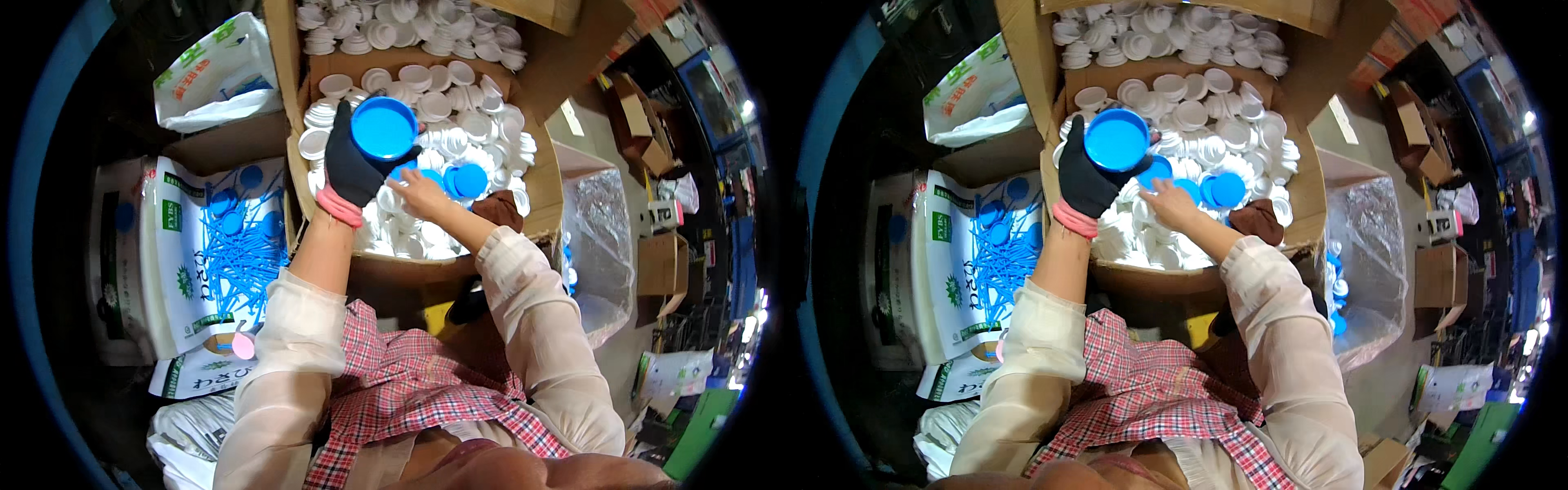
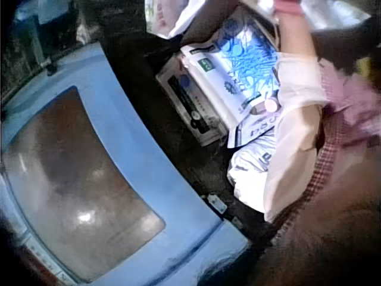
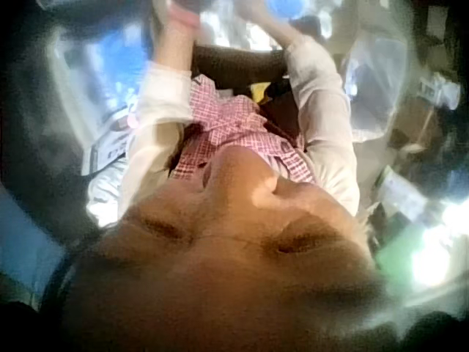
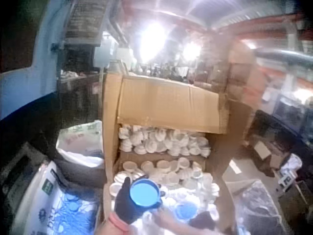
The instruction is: The person repeatedly picks white plastic caps from a cardboard box and places them onto blue circular bases held in the left hand. After filling a blue base, the person sets it aside and picks up another empty blue base to continue the process. The task is performed by hand without tools.
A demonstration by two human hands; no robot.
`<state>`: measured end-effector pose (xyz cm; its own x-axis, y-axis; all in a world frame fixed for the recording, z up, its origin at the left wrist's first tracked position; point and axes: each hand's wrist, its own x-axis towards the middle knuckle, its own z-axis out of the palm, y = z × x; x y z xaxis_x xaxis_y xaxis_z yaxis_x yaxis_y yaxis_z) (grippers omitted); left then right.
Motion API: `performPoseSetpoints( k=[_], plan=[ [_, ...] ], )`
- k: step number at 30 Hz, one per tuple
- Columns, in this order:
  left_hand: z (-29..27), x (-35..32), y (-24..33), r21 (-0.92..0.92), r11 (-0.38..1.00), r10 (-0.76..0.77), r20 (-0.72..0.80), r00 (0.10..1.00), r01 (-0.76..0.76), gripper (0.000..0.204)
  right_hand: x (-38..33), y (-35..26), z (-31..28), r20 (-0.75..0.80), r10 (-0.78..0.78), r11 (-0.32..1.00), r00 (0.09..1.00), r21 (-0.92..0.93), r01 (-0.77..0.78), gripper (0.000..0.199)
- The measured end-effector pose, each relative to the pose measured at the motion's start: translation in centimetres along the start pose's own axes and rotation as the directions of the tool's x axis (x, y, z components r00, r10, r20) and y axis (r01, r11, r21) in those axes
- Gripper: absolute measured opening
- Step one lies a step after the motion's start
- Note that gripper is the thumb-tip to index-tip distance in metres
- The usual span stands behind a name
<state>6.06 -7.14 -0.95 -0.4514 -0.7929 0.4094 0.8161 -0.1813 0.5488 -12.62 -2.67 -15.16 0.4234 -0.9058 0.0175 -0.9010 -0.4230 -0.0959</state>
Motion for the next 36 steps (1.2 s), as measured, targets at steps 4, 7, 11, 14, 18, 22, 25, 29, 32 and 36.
performPoseSetpoints(
  k=[4, 7, 11, 14, 18, 22, 25, 29, 32, 36],
  plan=[
    [0.0, 1.3, -1.0, 0.439, 0.898, 0.075, -0.063, 0.995, -0.040, 0.055, 0.6, -1.0, 2.3, 0.030, -0.106, 0.968, 0.994, -0.225, 0.111, 0.046],
    [-0.2, 1.4, -1.1, 0.008, 0.990, -0.135, -0.207, 0.969, 0.140, 0.072, 2.0, -1.6, 3.1, 0.135, -0.099, 0.894, 0.986, -0.422, 0.148, 0.039],
    [-0.7, 1.3, -0.4, -0.371, 0.883, -0.385, -0.223, 0.896, 0.287, 0.094, 2.2, -2.3, 1.3, 0.178, 0.044, 0.946, 0.983, -0.324, 0.016, 0.047],
    [-1.2, 1.2, -0.3, -0.274, 0.920, -0.347, -0.241, 0.906, 0.279, 0.090, -1.1, 0.5, -4.4, 0.030, 0.165, 0.910, 0.986, 0.381, -0.164, 0.056],
    [0.2, 0.8, -0.6, -0.335, 0.894, -0.348, -0.106, 0.931, 0.296, 0.075, -7.1, 1.6, -14.3, 0.096, 0.206, -0.312, 0.974, 0.950, -0.028, 0.070],
    [1.7, 0.3, -1.5, -0.439, 0.840, -0.385, -0.068, 0.920, 0.319, 0.072, -10.3, 0.7, -17.1, -0.086, 0.184, -0.527, 0.979, 0.832, 0.172, 0.078],
    [2.4, -0.1, -2.1, -0.307, 0.895, -0.353, -0.044, 0.935, 0.323, 0.071, -11.1, 1.0, -16.8, -0.152, 0.208, -0.524, 0.966, 0.817, 0.241, 0.073],
    [3.0, -0.3, -2.3, -0.445, 0.817, -0.399, 0.025, 0.916, 0.368, 0.073, -11.6, 0.8, -17.4, -0.100, 0.295, -0.589, 0.950, 0.764, 0.263, 0.061],
    [2.8, -0.1, -2.6, -0.497, 0.769, -0.420, 0.084, 0.904, 0.403, 0.074, -11.8, 1.0, -18.0, 0.000, 0.389, -0.567, 0.921, 0.788, 0.240, 0.061],
    [3.1, -0.2, -2.9, -0.493, 0.759, -0.439, 0.096, 0.893, 0.426, 0.075, -11.4, 0.9, -17.3, -0.095, 0.434, -0.447, 0.896, 0.841, 0.305, 0.062]
  ],
)
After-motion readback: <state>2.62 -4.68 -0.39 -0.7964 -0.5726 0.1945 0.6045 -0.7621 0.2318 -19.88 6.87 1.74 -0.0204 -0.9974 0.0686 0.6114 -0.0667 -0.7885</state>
